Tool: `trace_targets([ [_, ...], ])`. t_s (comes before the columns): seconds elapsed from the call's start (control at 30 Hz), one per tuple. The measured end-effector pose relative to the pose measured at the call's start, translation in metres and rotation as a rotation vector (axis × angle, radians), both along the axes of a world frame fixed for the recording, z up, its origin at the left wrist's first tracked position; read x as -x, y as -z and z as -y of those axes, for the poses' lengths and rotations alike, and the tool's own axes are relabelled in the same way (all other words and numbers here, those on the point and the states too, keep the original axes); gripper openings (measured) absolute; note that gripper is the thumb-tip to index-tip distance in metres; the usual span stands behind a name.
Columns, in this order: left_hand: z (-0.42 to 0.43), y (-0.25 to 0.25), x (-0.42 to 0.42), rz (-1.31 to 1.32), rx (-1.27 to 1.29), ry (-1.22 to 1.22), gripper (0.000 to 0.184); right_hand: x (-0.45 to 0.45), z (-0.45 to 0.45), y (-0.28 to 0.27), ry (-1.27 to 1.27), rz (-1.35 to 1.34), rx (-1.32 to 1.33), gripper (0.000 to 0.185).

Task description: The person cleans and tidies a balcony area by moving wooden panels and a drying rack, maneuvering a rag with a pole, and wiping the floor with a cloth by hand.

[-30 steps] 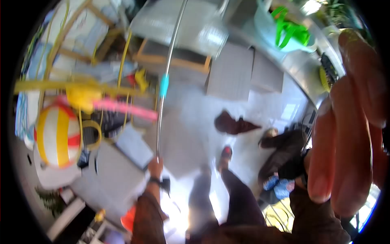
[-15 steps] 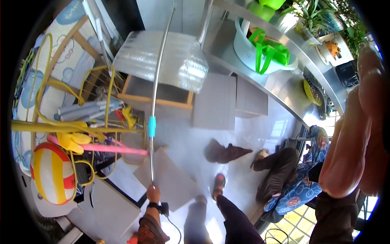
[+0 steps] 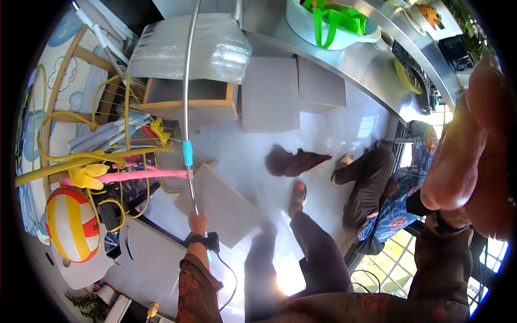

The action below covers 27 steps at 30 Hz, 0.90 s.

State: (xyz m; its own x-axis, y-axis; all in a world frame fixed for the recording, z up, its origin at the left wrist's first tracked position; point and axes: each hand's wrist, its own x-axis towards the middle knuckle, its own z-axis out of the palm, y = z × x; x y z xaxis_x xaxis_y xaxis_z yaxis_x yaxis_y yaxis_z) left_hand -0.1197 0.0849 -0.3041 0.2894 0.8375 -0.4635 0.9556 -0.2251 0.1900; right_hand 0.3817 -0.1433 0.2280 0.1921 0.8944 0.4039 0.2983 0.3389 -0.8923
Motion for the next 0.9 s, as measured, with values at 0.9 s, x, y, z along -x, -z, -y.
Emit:
trace_targets([
  [0.9, -0.042, -0.060, -0.099, -0.127, 0.006, -0.159, 0.043, -0.106, 0.148, 0.331, 0.752, -0.759, 0.925, 0.032],
])
